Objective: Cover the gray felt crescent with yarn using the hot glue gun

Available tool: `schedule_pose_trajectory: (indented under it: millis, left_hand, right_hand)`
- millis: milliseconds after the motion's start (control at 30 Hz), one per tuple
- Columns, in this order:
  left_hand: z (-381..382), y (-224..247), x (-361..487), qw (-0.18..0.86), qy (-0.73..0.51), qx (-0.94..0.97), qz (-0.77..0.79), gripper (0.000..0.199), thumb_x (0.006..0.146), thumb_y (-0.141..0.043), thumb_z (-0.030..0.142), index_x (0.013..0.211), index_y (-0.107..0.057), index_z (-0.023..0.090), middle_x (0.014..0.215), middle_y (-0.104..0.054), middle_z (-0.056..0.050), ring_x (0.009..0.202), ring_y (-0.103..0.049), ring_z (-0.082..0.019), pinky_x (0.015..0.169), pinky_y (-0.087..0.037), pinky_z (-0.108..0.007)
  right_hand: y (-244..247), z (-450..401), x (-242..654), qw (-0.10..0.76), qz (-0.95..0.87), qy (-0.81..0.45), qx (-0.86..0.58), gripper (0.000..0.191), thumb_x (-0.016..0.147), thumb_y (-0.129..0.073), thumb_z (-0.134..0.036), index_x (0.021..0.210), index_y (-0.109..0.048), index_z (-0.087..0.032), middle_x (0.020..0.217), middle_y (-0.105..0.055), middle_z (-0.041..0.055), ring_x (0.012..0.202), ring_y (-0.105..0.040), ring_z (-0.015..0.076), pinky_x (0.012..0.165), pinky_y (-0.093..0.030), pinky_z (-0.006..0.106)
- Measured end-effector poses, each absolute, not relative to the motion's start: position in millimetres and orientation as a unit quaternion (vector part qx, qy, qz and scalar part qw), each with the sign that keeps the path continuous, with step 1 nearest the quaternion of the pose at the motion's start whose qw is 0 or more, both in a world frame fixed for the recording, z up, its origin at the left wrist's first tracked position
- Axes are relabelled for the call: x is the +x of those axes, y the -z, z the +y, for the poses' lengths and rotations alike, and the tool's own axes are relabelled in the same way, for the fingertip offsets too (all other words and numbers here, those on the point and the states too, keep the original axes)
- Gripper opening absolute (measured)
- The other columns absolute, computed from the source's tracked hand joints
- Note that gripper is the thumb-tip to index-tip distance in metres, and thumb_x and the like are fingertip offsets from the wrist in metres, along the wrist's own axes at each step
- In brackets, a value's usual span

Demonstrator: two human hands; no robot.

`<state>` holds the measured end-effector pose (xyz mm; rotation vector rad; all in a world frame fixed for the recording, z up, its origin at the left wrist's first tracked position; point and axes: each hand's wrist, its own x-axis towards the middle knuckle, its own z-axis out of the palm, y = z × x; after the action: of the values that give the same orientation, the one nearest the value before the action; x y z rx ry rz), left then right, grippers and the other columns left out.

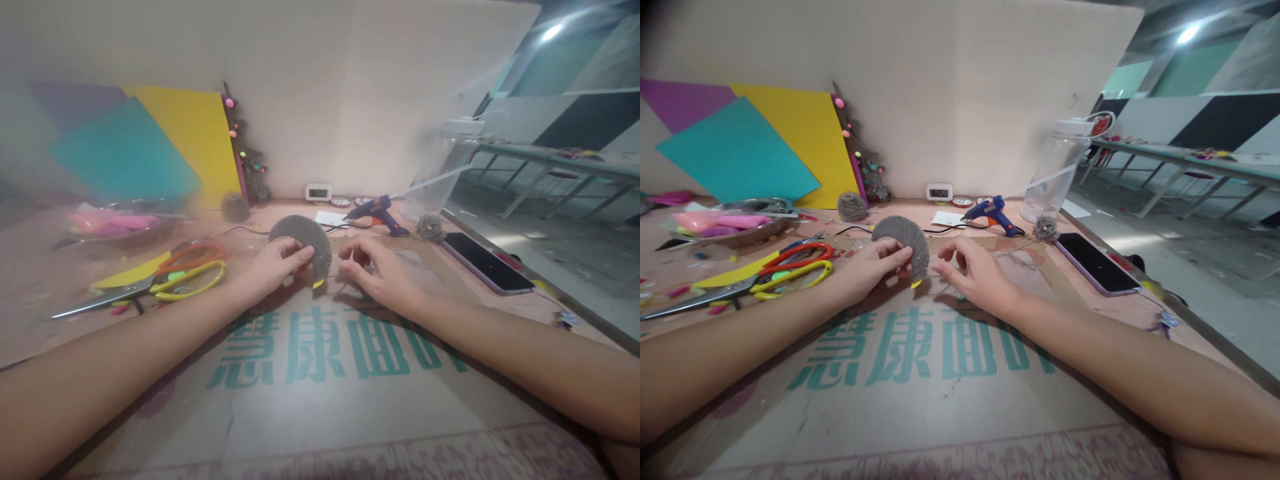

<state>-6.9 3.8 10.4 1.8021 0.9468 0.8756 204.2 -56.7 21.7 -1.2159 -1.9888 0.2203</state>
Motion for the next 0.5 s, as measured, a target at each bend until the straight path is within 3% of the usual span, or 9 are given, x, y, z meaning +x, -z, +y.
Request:
schedule_pose_trajectory:
  millis: [200,500]
  left_hand:
    - [4.3,-9.4,-6.4,0.427,-0.33,0.758,0.367,0.041,0.084,-0.057,0.056,0.071,-0.059,0.017,0.066,-0.061,0.0,0.061,-0.056,-0.013,0.058,-0.042,-0.024]
    - [-2.5,-10.9,-5.2,0.308,-0.302,0.828,0.357,0.042,0.09,-0.05,0.052,0.068,-0.058,0.017,0.072,-0.06,-0.001,0.07,-0.056,-0.015,0.064,-0.041,-0.027]
  right_hand:
    - [-19.9,-52.9,203.1,0.354,-0.813,-0.118,-0.446,0.017,0.093,-0.052,-0.028,0.081,-0.059,-0.017,0.079,-0.062,0.0028,0.074,-0.054,0.0147,0.069,-0.041,0.027]
    - [-18.3,-53.5,202.7,0.356,-0.829,-0.088,-0.423,0.02,0.091,-0.054,-0.025,0.073,-0.059,-0.017,0.07,-0.06,0.0004,0.069,-0.053,0.0131,0.066,-0.039,0.025]
